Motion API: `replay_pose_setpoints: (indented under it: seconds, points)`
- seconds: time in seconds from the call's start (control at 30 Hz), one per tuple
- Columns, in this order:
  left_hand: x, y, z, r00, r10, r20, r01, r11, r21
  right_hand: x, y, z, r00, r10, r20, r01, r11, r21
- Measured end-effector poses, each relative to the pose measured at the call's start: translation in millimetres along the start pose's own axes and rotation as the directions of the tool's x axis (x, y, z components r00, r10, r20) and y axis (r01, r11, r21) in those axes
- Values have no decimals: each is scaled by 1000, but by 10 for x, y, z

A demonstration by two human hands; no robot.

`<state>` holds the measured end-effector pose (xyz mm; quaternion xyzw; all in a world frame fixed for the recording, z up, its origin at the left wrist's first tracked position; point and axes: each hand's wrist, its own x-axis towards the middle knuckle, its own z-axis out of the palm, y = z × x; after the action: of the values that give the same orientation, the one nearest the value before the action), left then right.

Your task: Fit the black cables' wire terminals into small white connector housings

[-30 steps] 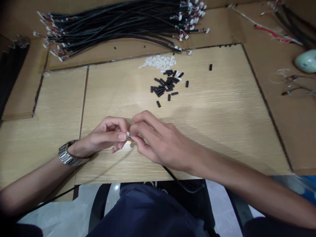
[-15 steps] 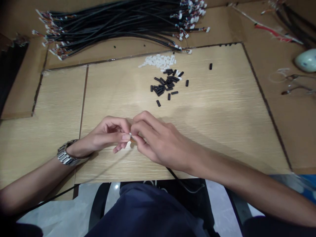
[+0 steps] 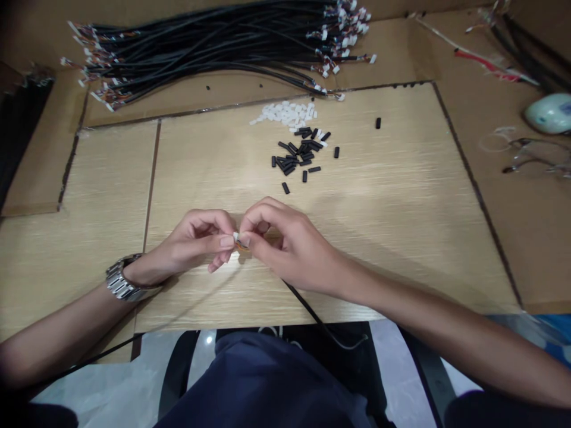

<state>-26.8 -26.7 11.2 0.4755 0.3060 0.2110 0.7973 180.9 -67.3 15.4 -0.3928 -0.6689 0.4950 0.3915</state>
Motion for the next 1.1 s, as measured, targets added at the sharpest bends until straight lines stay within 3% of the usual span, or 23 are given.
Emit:
replay_pose_setpoints:
  seconds: [0.33,0.53,0.73,0.97,1.1]
  points:
    - [-6,1,7,1000,0,-8,0,1000,-3,-3,-25,-32,1000,-14,20,16,995,-98]
    - [-6,16,30,1000,-10,-30,10,1000,17,-67,-42,-8,991,-130,3,126,949,-290]
    - [-1,36,74,998,-24,-65,27,999,42,-114,-63,32,995,-100,17,97,897,-432]
    - [3,14,80,998,-10,-57,13,998,61,-52,-1,-10,994,-93,56,105,953,-283]
    - [1,1,68,997,-1,-73,6,998,63,-13,22,-19,998,-57,20,60,981,-183]
